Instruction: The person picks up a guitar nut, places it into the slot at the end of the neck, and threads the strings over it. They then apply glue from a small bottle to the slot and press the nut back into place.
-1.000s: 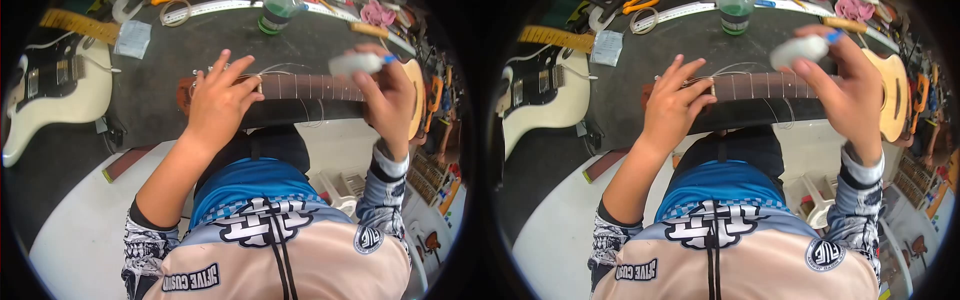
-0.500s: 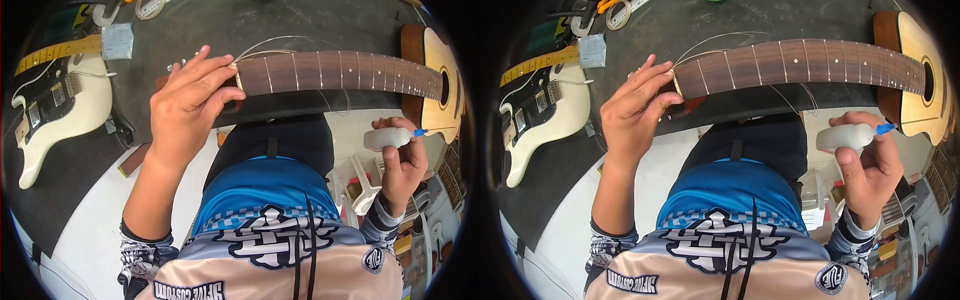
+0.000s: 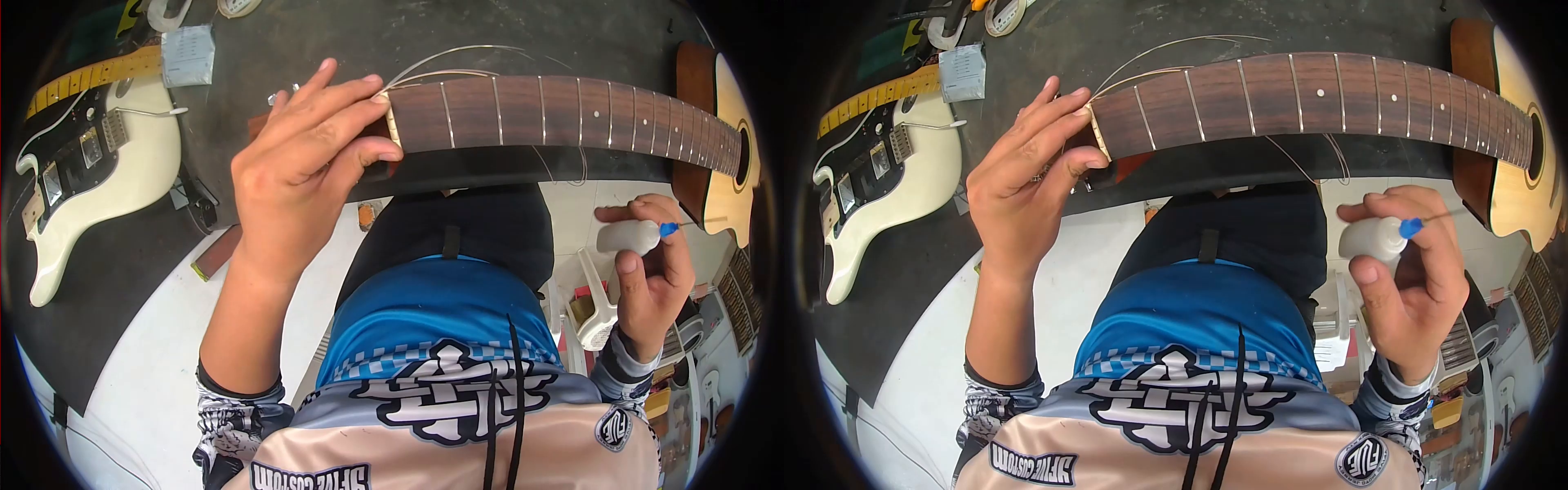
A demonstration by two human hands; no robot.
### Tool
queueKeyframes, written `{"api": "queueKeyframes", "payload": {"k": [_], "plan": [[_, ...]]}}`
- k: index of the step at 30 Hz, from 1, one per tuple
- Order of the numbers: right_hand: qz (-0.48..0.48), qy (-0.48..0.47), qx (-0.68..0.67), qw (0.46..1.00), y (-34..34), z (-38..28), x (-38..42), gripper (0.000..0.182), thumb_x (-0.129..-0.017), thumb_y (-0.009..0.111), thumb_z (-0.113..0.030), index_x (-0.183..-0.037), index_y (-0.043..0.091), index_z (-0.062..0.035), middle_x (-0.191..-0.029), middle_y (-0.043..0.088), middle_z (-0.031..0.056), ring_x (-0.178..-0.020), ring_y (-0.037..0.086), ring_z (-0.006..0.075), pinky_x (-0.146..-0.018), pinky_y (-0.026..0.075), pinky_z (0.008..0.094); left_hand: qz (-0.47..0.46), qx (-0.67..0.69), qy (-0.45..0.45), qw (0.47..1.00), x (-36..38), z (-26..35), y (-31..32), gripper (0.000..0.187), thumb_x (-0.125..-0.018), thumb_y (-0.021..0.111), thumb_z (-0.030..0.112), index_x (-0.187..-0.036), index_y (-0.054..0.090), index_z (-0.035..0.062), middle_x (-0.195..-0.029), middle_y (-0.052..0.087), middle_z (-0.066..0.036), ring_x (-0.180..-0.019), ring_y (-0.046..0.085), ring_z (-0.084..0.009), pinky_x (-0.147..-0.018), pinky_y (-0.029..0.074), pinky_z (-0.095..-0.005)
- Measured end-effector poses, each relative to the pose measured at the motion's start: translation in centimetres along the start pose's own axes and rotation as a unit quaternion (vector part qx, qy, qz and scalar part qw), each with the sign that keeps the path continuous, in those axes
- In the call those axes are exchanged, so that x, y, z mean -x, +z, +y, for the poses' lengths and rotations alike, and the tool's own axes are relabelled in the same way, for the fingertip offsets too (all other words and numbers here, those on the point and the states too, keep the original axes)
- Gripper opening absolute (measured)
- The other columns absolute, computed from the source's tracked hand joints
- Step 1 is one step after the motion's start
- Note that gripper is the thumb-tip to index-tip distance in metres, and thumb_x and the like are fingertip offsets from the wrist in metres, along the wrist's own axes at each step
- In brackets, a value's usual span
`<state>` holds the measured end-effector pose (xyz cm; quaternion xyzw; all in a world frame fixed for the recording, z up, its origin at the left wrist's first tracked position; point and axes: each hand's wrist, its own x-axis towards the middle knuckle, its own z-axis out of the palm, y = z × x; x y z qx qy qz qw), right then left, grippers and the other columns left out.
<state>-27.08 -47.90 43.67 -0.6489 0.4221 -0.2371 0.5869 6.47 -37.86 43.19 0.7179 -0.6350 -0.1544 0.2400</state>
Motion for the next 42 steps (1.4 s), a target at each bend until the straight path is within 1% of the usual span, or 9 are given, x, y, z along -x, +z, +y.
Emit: {"api": "queueKeyframes", "payload": {"k": [1,7,16,19,22,28,32,38,42], "plan": [[0.000,0.007,-0.014,1.000,0.2,-0.1,0.0,0.050,-0.091,0.081,-0.022,-0.126,0.063,0.0081,-0.118,0.057,0.0169,-0.097,0.070,0.0274,-0.087,0.057,0.0376,-0.007,-0.002,0.007,1.000,0.0,0.0,0.0,0.039,-0.074,0.088,0.009,-0.111,0.079,0.0039,-0.120,0.077,-0.012,-0.128,0.065,-0.0358,-0.111,0.048,-0.0486],[-0.043,0.000,0.025,0.999,1.2,-0.7,-0.7,0.046,-0.093,0.080,-0.021,-0.129,0.066,0.0047,-0.115,0.053,0.0141,-0.092,0.071,0.0223,-0.078,0.058,0.0301,-0.007,-0.006,0.012,1.000,0.0,-0.1,-0.1,0.041,-0.075,0.088,0.010,-0.114,0.079,0.0056,-0.120,0.077,-0.012,-0.129,0.064,-0.0359,-0.112,0.046,-0.0491],[-0.038,0.027,0.020,0.999,1.8,-1.0,-0.8,0.048,-0.091,0.081,-0.021,-0.129,0.067,0.0038,-0.113,0.055,0.0123,-0.091,0.068,0.0192,-0.078,0.055,0.0281,-0.019,-0.019,0.008,1.000,-0.1,0.3,-0.3,0.042,-0.076,0.087,0.011,-0.117,0.079,0.0078,-0.121,0.077,-0.012,-0.129,0.065,-0.0358,-0.112,0.046,-0.0476],[-0.054,-0.007,0.063,0.997,1.4,-0.9,-1.0,0.049,-0.089,0.083,-0.021,-0.129,0.068,0.0038,-0.113,0.059,0.0139,-0.092,0.067,0.0193,-0.079,0.054,0.0278,-0.023,-0.035,0.009,0.999,-0.1,0.8,-0.3,0.038,-0.077,0.086,0.010,-0.114,0.079,0.0061,-0.120,0.077,-0.012,-0.127,0.066,-0.0357,-0.109,0.049,-0.0459],[-0.060,-0.009,0.094,0.994,1.5,-1.2,-0.9,0.051,-0.087,0.085,-0.022,-0.127,0.068,0.0047,-0.113,0.065,0.0168,-0.095,0.066,0.0197,-0.082,0.053,0.0285,-0.037,-0.005,0.006,0.999,-0.6,0.9,-0.4,0.035,-0.077,0.086,0.008,-0.112,0.080,0.0047,-0.120,0.076,-0.013,-0.124,0.068,-0.0353,-0.104,0.054,-0.0426],[0.012,0.100,-0.060,0.993,2.6,-1.1,-0.1,0.060,-0.084,0.089,-0.019,-0.130,0.061,0.0056,-0.117,0.069,0.0172,-0.102,0.067,0.0189,-0.089,0.052,0.0273,-0.053,-0.039,0.029,0.997,-0.9,1.1,-0.6,0.035,-0.076,0.086,0.006,-0.111,0.080,0.0045,-0.121,0.076,-0.014,-0.117,0.071,-0.0333,-0.100,0.056,-0.0379],[0.047,0.060,-0.120,0.990,3.3,-0.7,-0.7,0.066,-0.080,0.093,-0.019,-0.130,0.054,0.0033,-0.116,0.069,0.0168,-0.096,0.068,0.0161,-0.083,0.053,0.0244,-0.036,-0.028,0.023,0.999,-0.8,1.2,-0.2,0.035,-0.076,0.086,0.006,-0.110,0.081,0.0046,-0.121,0.075,-0.015,-0.117,0.071,-0.0325,-0.098,0.057,-0.0370],[0.095,0.051,-0.165,0.980,3.8,-0.4,-1.3,0.073,-0.079,0.094,-0.030,-0.130,0.050,-0.0015,-0.115,0.065,0.0183,-0.085,0.067,0.0148,-0.073,0.054,0.0238,-0.022,-0.032,0.020,0.999,-0.5,1.5,0.1,0.036,-0.075,0.087,0.007,-0.110,0.081,0.0051,-0.124,0.075,-0.015,-0.117,0.071,-0.0307,-0.096,0.059,-0.0365],[0.124,0.027,-0.153,0.980,3.7,0.6,-1.4,0.078,-0.083,0.087,-0.046,-0.136,0.048,-0.0031,-0.123,0.059,0.0210,-0.080,0.068,0.0171,-0.069,0.057,0.0270,-0.014,-0.029,0.020,0.999,-0.6,1.5,0.3,0.036,-0.075,0.087,0.007,-0.110,0.081,0.0052,-0.124,0.074,-0.016,-0.117,0.071,-0.0310,-0.096,0.059,-0.0365]]}}
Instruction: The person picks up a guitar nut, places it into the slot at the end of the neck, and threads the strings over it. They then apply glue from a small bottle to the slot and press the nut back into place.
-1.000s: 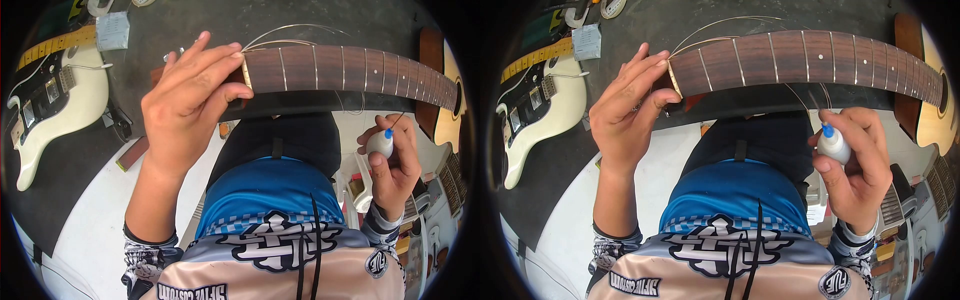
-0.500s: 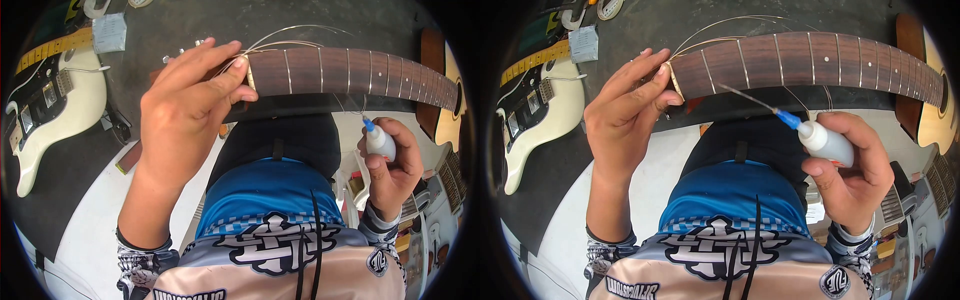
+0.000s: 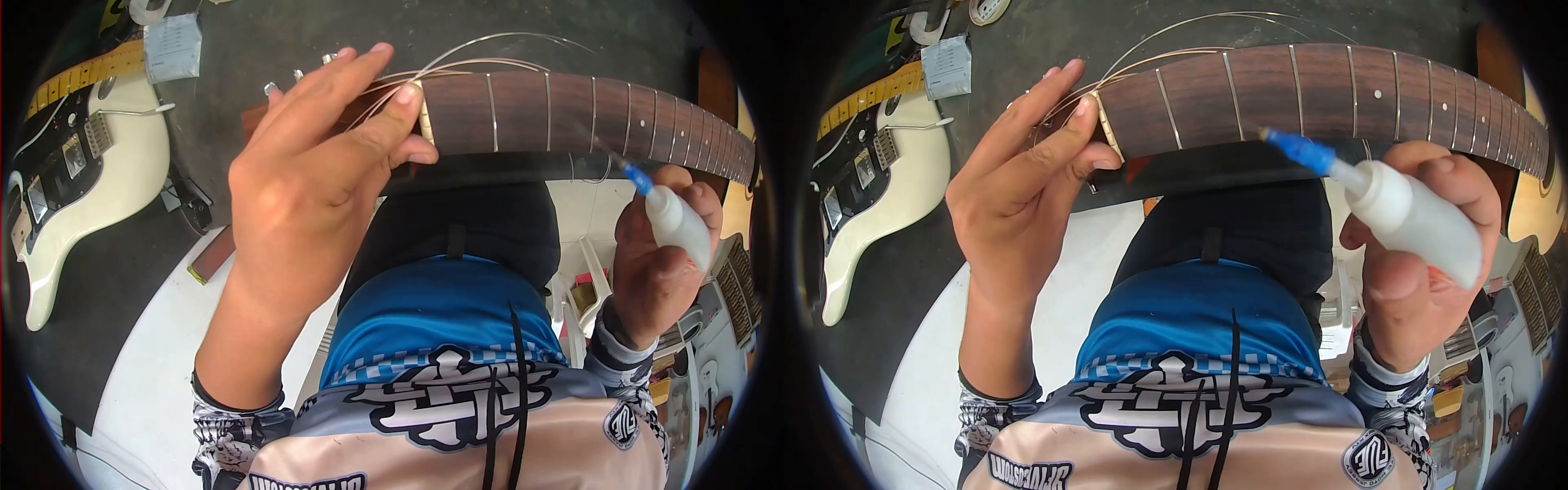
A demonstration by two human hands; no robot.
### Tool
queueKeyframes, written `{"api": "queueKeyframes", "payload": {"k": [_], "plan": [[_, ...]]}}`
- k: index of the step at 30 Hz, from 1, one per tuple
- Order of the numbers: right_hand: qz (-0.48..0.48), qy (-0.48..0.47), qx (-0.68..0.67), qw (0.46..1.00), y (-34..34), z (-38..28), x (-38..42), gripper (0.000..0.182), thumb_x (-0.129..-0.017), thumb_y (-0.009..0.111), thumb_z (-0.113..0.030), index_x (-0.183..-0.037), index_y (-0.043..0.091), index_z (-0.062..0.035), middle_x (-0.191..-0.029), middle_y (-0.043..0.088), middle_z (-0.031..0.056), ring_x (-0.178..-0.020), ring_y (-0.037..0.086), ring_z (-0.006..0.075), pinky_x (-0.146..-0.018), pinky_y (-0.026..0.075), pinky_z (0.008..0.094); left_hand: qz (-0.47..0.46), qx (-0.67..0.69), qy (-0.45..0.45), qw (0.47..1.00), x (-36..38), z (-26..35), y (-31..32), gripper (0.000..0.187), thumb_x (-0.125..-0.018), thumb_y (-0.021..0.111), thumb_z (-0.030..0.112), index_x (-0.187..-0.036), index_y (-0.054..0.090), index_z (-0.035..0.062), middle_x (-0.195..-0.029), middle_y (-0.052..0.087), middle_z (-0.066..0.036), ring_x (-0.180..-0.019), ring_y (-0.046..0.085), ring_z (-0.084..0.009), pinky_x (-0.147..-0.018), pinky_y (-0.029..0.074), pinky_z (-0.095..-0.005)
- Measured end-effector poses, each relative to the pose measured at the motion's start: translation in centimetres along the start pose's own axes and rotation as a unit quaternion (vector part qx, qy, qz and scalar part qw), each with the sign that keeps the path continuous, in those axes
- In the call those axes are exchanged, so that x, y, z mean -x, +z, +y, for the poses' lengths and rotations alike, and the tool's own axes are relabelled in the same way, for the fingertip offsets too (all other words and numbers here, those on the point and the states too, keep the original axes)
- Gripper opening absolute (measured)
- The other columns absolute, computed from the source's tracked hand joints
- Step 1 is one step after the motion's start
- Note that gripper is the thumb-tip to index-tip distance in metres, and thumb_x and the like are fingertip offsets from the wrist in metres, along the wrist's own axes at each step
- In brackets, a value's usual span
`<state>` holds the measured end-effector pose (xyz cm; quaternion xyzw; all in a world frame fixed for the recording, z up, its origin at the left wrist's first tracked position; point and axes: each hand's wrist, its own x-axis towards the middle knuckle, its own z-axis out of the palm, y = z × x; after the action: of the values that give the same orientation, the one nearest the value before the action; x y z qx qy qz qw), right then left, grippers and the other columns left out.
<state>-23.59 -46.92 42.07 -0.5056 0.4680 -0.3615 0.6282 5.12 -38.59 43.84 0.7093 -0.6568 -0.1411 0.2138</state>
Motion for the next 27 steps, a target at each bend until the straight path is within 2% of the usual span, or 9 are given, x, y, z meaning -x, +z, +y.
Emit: {"api": "queueKeyframes", "payload": {"k": [3,6,9,12,21,27], "plan": [[-0.014,0.006,-0.048,0.999,-0.8,0.6,-0.1,0.078,-0.088,0.080,-0.051,-0.139,0.049,-0.0011,-0.126,0.059,0.0208,-0.084,0.068,0.0187,-0.071,0.057,0.0275,-0.009,-0.010,0.004,1.000,-0.2,0.2,-0.2,0.035,-0.075,0.086,0.006,-0.110,0.081,0.0052,-0.124,0.074,-0.016,-0.118,0.070,-0.0318,-0.096,0.059,-0.0365],[-0.067,0.007,-0.135,0.988,-1.5,1.2,-0.5,0.073,-0.096,0.071,-0.051,-0.142,0.050,0.0017,-0.126,0.061,0.0198,-0.089,0.068,0.0194,-0.074,0.058,0.0269,-0.013,-0.004,0.006,1.000,-0.2,0.2,-0.1,0.035,-0.076,0.086,0.005,-0.110,0.081,0.0051,-0.124,0.074,-0.016,-0.120,0.070,-0.0324,-0.097,0.058,-0.0369],[-0.099,0.005,-0.136,0.986,-0.4,0.7,-1.0,0.074,-0.101,0.061,-0.056,-0.141,0.048,0.0060,-0.117,0.067,0.0202,-0.081,0.070,0.0222,-0.070,0.059,0.0275,-0.010,0.004,0.000,1.000,-0.1,0.3,-0.1,0.034,-0.077,0.086,0.005,-0.110,0.081,0.0048,-0.123,0.074,-0.016,-0.121,0.069,-0.0332,-0.098,0.058,-0.0375],[-0.069,0.021,-0.109,0.991,1.0,0.3,-1.2,0.075,-0.104,0.054,-0.056,-0.140,0.047,0.0092,-0.108,0.070,0.0205,-0.077,0.070,0.0243,-0.068,0.060,0.0295,-0.018,-0.003,-0.001,1.000,-0.2,0.4,-0.3,0.035,-0.077,0.086,0.005,-0.111,0.080,0.0044,-0.123,0.075,-0.017,-0.122,0.069,-0.0336,-0.100,0.057,-0.0381],[-0.043,0.017,0.000,0.999,3.6,-0.4,-1.4,0.067,-0.106,0.053,-0.049,-0.133,0.051,0.0119,-0.100,0.071,0.0250,-0.074,0.071,0.0290,-0.065,0.062,0.0363,-0.025,-0.004,0.010,1.000,-0.2,0.6,-0.4,0.035,-0.076,0.086,0.006,-0.111,0.080,0.0027,-0.122,0.075,-0.017,-0.121,0.069,-0.0355,-0.103,0.055,-0.0401],[-0.025,0.019,0.010,0.999,4.5,-0.2,-1.4,0.060,-0.108,0.052,-0.044,-0.128,0.053,0.0125,-0.096,0.070,0.0262,-0.072,0.071,0.0303,-0.065,0.062,0.0378,-0.025,0.000,0.014,1.000,-0.2,0.6,-0.5,0.036,-0.076,0.085,0.006,-0.111,0.080,0.0021,-0.121,0.075,-0.017,-0.121,0.069,-0.0357,-0.103,0.054,-0.0406]]}}
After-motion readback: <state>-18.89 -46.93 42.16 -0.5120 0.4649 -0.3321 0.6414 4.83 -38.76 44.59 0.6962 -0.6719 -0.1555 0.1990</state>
